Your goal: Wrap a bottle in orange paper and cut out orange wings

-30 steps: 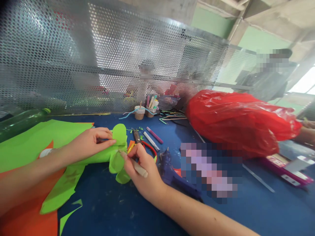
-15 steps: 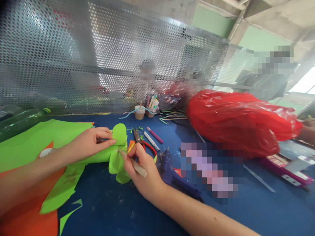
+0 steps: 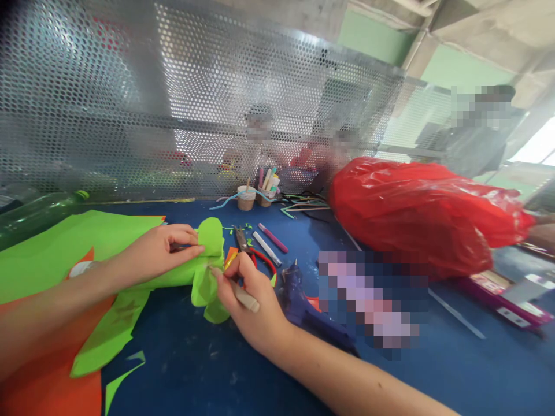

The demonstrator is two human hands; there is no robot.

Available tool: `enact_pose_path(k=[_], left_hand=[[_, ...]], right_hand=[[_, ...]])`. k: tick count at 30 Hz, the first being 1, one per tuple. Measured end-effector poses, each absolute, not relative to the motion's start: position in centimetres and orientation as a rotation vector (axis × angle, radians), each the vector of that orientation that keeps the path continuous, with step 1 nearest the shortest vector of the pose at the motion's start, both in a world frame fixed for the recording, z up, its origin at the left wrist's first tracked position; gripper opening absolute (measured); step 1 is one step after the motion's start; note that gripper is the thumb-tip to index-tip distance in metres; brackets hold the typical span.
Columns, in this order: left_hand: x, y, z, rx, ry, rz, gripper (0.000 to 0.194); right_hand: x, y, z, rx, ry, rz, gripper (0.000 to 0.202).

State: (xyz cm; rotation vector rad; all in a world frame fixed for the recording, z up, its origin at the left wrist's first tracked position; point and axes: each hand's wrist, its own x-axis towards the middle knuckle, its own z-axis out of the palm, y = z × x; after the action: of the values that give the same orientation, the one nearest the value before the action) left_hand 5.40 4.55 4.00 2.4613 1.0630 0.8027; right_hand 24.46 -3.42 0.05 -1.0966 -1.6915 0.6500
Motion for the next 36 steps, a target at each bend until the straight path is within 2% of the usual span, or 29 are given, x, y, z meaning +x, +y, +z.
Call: enact_pose_path(k=[36], left_hand=[[5.41,4.51,4.07,2.456,1.086,0.791,0.026]], right_hand=[[24.37,-3.45,-0.02,-1.127,-1.662,0.641,0.021]])
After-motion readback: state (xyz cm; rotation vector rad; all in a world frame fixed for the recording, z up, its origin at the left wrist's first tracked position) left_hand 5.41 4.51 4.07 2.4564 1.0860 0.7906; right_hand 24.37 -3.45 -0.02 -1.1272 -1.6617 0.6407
